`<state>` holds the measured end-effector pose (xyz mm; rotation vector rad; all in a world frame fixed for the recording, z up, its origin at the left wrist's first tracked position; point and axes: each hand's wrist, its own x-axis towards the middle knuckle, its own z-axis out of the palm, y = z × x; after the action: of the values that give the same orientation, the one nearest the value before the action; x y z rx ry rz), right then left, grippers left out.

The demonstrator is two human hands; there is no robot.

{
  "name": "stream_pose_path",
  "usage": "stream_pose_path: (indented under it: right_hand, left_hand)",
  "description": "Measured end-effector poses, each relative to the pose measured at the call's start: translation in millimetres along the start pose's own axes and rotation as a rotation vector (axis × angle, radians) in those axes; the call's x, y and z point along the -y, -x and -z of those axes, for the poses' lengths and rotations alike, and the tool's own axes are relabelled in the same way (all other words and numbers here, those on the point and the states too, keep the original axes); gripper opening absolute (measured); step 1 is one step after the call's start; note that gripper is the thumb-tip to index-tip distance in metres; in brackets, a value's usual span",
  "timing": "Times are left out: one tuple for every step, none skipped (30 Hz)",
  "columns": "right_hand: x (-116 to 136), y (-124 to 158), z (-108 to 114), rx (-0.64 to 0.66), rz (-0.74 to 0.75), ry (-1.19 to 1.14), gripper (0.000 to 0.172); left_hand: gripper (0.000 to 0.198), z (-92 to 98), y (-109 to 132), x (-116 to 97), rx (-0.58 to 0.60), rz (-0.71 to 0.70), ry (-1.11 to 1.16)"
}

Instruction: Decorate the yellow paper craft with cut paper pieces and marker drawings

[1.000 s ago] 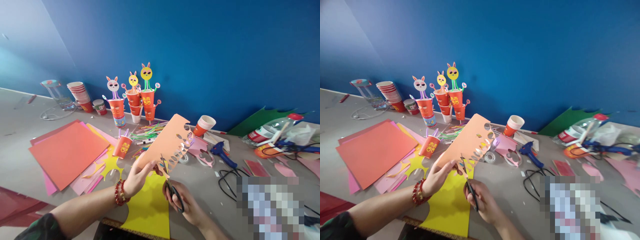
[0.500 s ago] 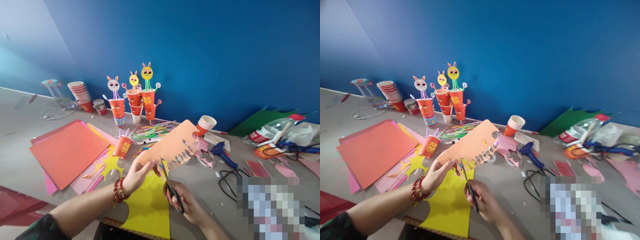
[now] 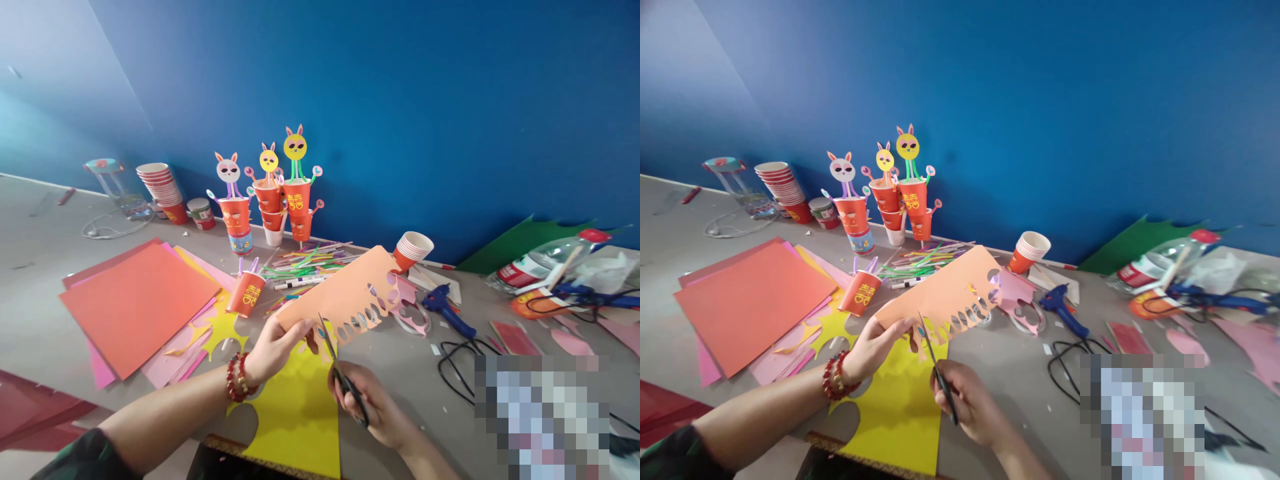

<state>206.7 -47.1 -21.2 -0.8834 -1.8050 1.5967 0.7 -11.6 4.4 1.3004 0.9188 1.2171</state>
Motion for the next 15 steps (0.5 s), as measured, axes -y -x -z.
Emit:
stream_pose_path:
  right_hand:
    - [-0.8, 0.0, 0.3, 0.000, -0.002, 0.000, 0.058]
    - [-1.4, -0.1, 0.5, -0.001, -0.001, 0.001, 0.058]
    - [-1.7, -0.2, 0.6, -0.001, 0.004, 0.007, 0.059]
    - [-1.8, -0.4, 0.7, -0.001, 0.011, 0.015, 0.059]
    - [-1.7, -0.6, 0.6, -0.002, 0.018, 0.022, 0.059]
    - [-1.4, -0.8, 0.5, -0.003, 0.022, 0.026, 0.059]
    - [-1.1, -1.0, 0.3, -0.005, 0.024, 0.026, 0.059]
    - [-0.7, -1.0, 0.1, -0.008, 0.022, 0.026, 0.059]
    - [-0.4, -0.9, -0.2, -0.013, 0.020, 0.025, 0.059]
    - [-0.1, -0.7, -0.3, -0.018, 0.018, 0.021, 0.059]
    - [0.1, -0.4, -0.3, -0.019, 0.016, 0.016, 0.058]
    - [0.3, -0.1, -0.2, -0.018, 0.015, 0.009, 0.059]
    - [0.4, 0.2, 0.2, -0.012, 0.016, 0.002, 0.059]
    - [0.7, 0.5, 0.8, -0.001, 0.013, -0.004, 0.059]
    - [1.1, 0.8, 1.7, 0.012, 0.010, -0.009, 0.060]
  left_hand:
    - [0.048, 0.3, -0.1, 0.1, 0.003, 0.002, -0.003]
    - [0.048, 0.5, -0.3, 0.2, 0.006, 0.007, -0.003]
    - [0.048, 0.7, -0.4, 0.3, 0.009, 0.010, 0.000]
    - [0.047, 0.7, -0.5, 0.3, 0.011, 0.012, 0.004]
    - [0.047, 0.7, -0.7, 0.3, 0.013, 0.011, 0.008]
    - [0.047, 0.5, -0.8, 0.1, 0.016, 0.010, 0.010]
    - [0.048, 0.4, -0.9, -0.2, 0.020, 0.010, 0.010]
    - [0.048, 0.2, -0.9, -0.5, 0.024, 0.011, 0.009]
    - [0.049, 0.1, -0.9, -0.9, 0.027, 0.014, 0.009]
    - [0.049, 0.1, -0.8, -1.2, 0.027, 0.017, 0.011]
    - [0.049, 0.2, -0.7, -1.5, 0.027, 0.020, 0.014]
    - [0.048, 0.5, -0.7, -1.6, 0.026, 0.020, 0.016]
    - [0.048, 0.9, -0.7, -1.7, 0.028, 0.018, 0.015]
    - [0.048, 1.5, -0.7, -1.7, 0.033, 0.016, 0.013]
    - [0.049, 2.1, -0.9, -1.7, 0.039, 0.015, 0.009]
